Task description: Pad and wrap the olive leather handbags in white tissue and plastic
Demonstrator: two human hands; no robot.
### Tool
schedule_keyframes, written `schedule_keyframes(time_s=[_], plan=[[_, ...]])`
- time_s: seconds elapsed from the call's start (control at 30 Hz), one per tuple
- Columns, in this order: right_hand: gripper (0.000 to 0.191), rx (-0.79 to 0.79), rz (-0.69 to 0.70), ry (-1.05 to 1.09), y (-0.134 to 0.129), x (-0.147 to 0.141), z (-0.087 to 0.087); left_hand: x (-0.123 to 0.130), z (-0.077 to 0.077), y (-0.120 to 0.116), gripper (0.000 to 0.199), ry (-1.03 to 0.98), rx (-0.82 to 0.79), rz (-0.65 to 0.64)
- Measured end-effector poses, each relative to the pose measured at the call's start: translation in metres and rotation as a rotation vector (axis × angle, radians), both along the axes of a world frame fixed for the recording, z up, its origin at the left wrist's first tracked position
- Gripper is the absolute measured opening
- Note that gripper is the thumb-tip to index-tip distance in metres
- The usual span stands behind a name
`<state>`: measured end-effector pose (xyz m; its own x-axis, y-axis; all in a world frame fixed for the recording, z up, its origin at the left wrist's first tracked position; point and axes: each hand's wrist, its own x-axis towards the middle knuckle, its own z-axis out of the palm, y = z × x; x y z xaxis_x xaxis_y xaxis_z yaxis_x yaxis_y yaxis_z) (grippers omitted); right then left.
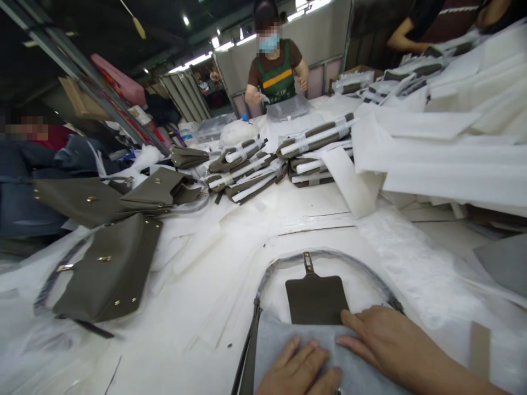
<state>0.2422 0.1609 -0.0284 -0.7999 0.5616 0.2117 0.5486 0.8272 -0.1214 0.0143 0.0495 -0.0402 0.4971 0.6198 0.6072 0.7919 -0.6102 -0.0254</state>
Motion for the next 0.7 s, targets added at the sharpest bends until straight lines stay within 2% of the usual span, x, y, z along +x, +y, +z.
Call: schedule_keyframes(time_s=[0.1, 0.17, 0.23, 0.3, 0.37, 0.47, 0.53, 0.6, 0.7], plan=[[0.029, 0.024, -0.007, -0.004, 0.001, -0.001, -0.001, -0.004, -0.008, -0.009, 0.020, 0.126, 0.059, 0.031], [0.030, -0.010, -0.014, -0.029, 0.002, -0.002, 0.000, -0.008, 0.000, -0.014, 0.031, 0.227, 0.035, 0.037], [0.030, -0.079, -0.010, -0.073, 0.003, -0.002, 0.006, -0.010, 0.015, -0.020, 0.049, 0.295, -0.086, 0.033], [0.030, -0.150, -0.004, -0.108, 0.005, -0.002, 0.018, -0.010, 0.032, -0.026, 0.064, 0.325, -0.278, 0.029], [0.032, -0.205, 0.018, -0.103, 0.009, -0.004, 0.034, -0.009, 0.044, -0.030, 0.068, 0.325, -0.450, 0.031], [0.031, -0.233, 0.028, 0.023, 0.024, -0.016, 0.054, -0.006, 0.048, -0.033, 0.065, 0.280, -0.574, 0.035], [0.027, -0.250, -0.063, 0.137, 0.040, -0.032, 0.059, -0.005, 0.045, -0.033, 0.065, 0.253, -0.599, 0.024], [0.034, -0.333, -0.199, 0.192, 0.057, -0.051, 0.060, -0.005, 0.042, -0.033, 0.064, 0.236, -0.608, 0.013], [0.040, -0.454, -0.281, 0.212, 0.071, -0.073, 0.061, -0.005, 0.042, -0.033, 0.063, 0.221, -0.618, 0.007]])
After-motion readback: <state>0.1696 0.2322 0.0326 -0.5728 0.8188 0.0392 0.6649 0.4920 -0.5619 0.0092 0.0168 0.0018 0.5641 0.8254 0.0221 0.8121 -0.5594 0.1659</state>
